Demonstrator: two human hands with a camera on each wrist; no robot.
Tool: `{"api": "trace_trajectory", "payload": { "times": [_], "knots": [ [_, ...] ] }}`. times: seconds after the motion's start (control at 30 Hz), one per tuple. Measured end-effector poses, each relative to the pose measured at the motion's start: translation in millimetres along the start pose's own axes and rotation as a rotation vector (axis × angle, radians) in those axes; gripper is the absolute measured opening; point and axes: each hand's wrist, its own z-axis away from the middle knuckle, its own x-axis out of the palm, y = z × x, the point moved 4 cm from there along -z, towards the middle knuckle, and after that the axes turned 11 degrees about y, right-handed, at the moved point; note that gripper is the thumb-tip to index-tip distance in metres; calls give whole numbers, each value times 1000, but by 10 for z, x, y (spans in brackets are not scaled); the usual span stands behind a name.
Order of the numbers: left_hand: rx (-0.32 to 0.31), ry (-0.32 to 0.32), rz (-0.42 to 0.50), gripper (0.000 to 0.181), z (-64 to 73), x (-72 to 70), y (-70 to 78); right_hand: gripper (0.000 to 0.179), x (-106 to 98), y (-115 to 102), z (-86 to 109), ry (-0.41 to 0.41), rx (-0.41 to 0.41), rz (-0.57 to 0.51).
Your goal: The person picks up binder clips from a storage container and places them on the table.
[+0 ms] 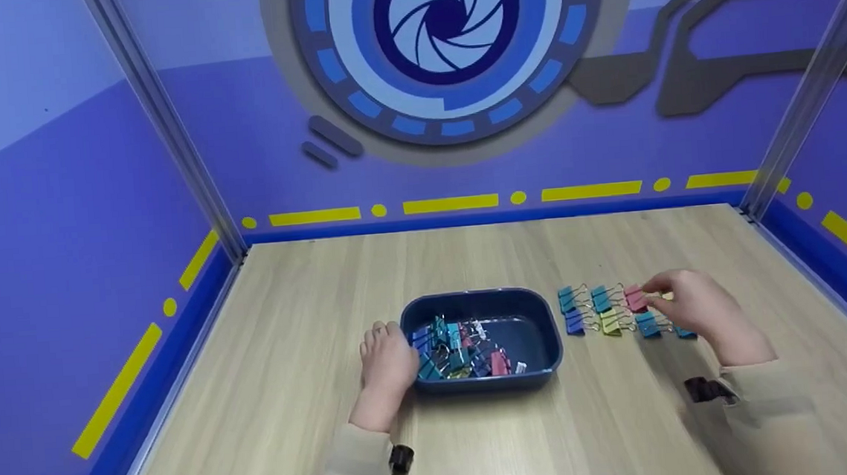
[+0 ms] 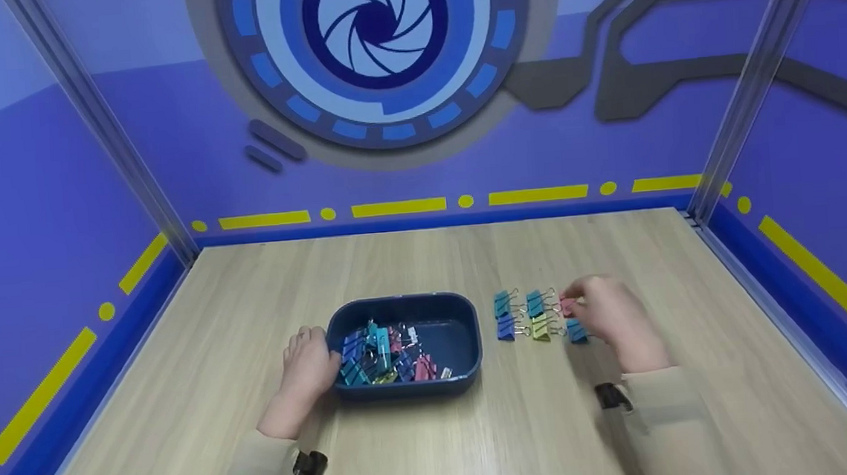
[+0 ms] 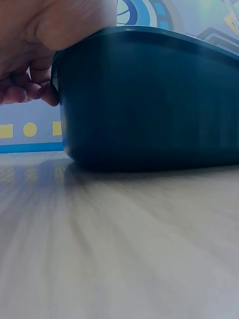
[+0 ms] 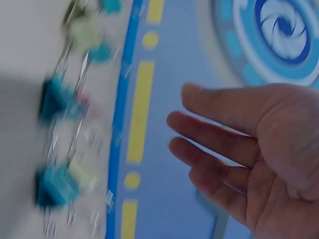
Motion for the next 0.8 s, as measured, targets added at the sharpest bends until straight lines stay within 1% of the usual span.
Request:
{"api": "trace_trajectory", "payload": {
  "times": [0.07, 0.13, 0.3, 0.37, 0.47, 0.57, 0.67, 0.73, 0.8],
  "knots": [
    [4, 2, -3, 31, -1, -1, -3, 23, 86, -252, -25, 2, -34, -56],
    [8, 2, -10, 30, 0, -3, -5, 19, 200, -485, -41, 2, -87, -111],
    [15, 7, -23, 29, 4, 12, -6, 12, 527, -1020, -23, -17, -201, -182],
    [15, 6, -23, 29, 8, 22, -2, 11, 653, -1221, 8, -24, -225, -206],
    [10, 2, -15, 30, 11, 21, 1, 16, 830, -1483, 55, -39, -228, -226],
    [5, -3, -11, 32, 5, 18, -6, 26, 984, -1678, 86, -53, -192, -224],
    [4, -6, -12, 33, -6, 17, -12, 33, 1101, -1794, 106, -63, -155, -204],
    [5, -6, -17, 33, -12, 14, -13, 33, 1146, -1835, 113, -56, -155, -196],
    [6, -5, -20, 32, -13, 8, -14, 28, 1177, -1852, 114, -44, -177, -199]
  ]
}}
